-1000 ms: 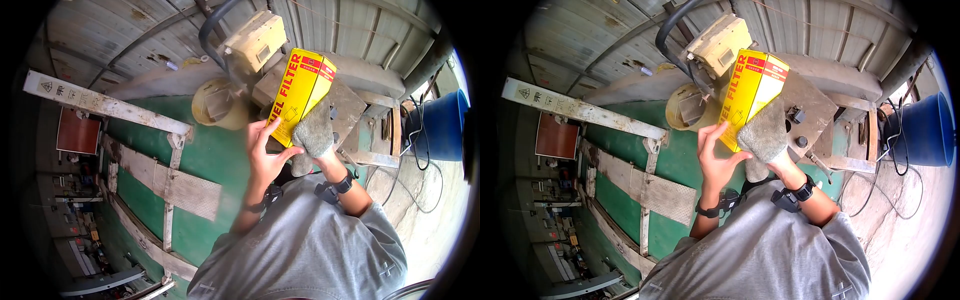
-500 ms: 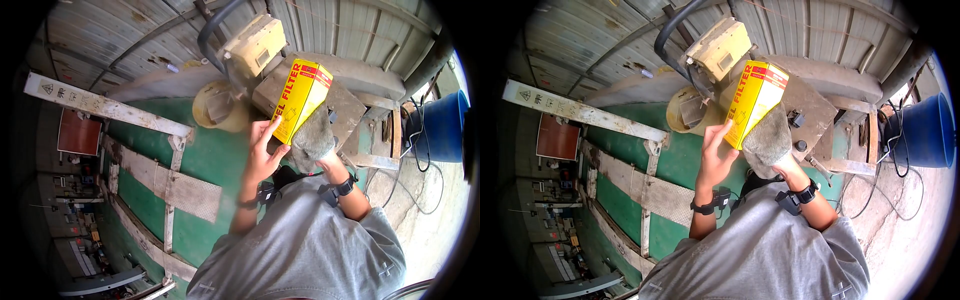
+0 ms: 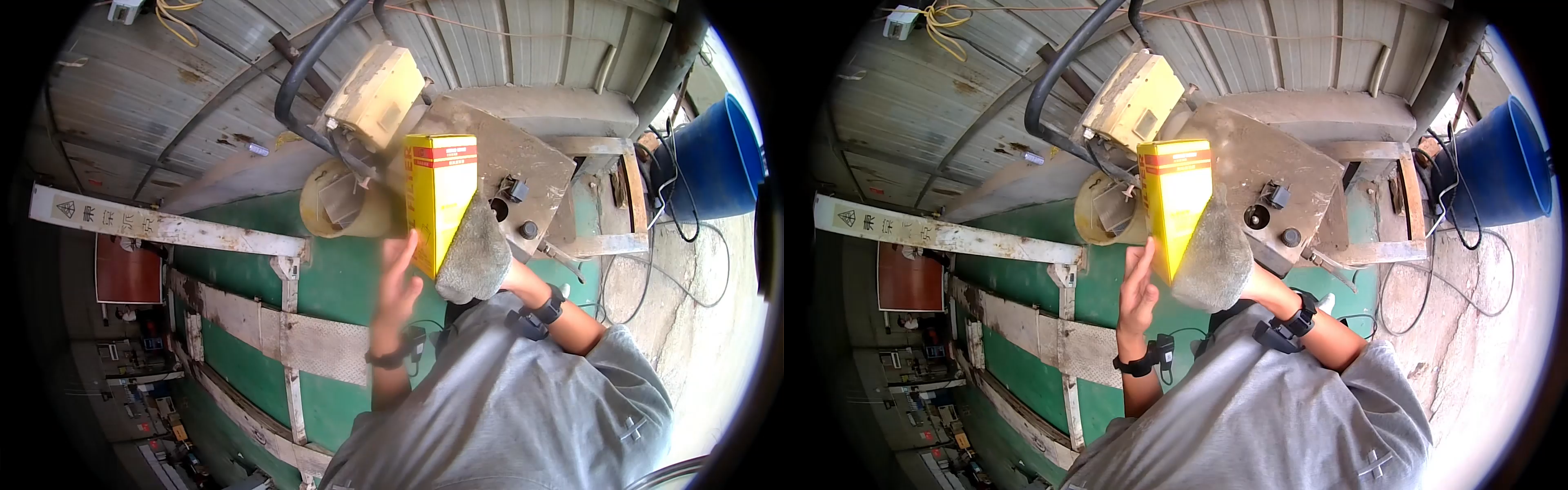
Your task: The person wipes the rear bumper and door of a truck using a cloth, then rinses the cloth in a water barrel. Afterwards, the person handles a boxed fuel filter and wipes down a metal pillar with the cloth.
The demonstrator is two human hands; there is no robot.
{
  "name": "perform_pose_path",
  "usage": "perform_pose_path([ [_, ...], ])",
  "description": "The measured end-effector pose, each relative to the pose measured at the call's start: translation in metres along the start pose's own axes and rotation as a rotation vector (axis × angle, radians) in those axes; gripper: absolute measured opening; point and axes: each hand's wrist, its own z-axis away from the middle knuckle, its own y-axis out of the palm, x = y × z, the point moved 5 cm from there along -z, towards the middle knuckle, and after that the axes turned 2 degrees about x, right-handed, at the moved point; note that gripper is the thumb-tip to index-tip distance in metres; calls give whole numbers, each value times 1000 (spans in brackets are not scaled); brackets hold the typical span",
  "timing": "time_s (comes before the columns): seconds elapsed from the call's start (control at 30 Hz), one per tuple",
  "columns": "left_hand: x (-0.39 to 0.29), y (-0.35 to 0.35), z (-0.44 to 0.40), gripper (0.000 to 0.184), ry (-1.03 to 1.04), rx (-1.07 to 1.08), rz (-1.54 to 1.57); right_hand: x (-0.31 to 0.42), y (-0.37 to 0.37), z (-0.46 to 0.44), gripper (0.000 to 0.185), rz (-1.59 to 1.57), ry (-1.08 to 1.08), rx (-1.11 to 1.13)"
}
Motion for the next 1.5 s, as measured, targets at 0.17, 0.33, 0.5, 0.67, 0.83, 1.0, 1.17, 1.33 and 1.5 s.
perform_pose_path([
  [0.17, 10, -11, 6, 56, -208, -16, 39, 0, 11, -11, 72, 255, -136, -68],
  [0.33, 33, -7, 21, 60, -349, -219, 134, -1, 25, -14, 79, 182, -95, -80],
  [0.5, 30, -3, 21, 59, -377, -333, 290, -37, 16, -7, 72, 217, -71, -19],
  [0.67, 42, 4, -8, 55, -392, -334, 80, -22, -22, 15, 70, 945, -165, -76],
  [0.83, 85, 17, -73, 62, -429, -232, 2, 70, -46, 29, 47, 586, -168, -385],
  [1.0, 184, 33, -145, 88, -317, -288, 16, 141, -74, 116, 43, 850, -213, -677],
  [1.17, 134, 57, -180, 68, -339, -262, 37, 177, -74, 176, 33, 468, -300, -1065],
  [1.33, 235, 94, -180, 88, -300, -170, -235, 177, -87, 206, 39, 728, -222, -1082],
  [1.5, 243, 101, -166, 91, -239, -179, -222, 179, -51, 178, 36, 600, -234, -972],
])
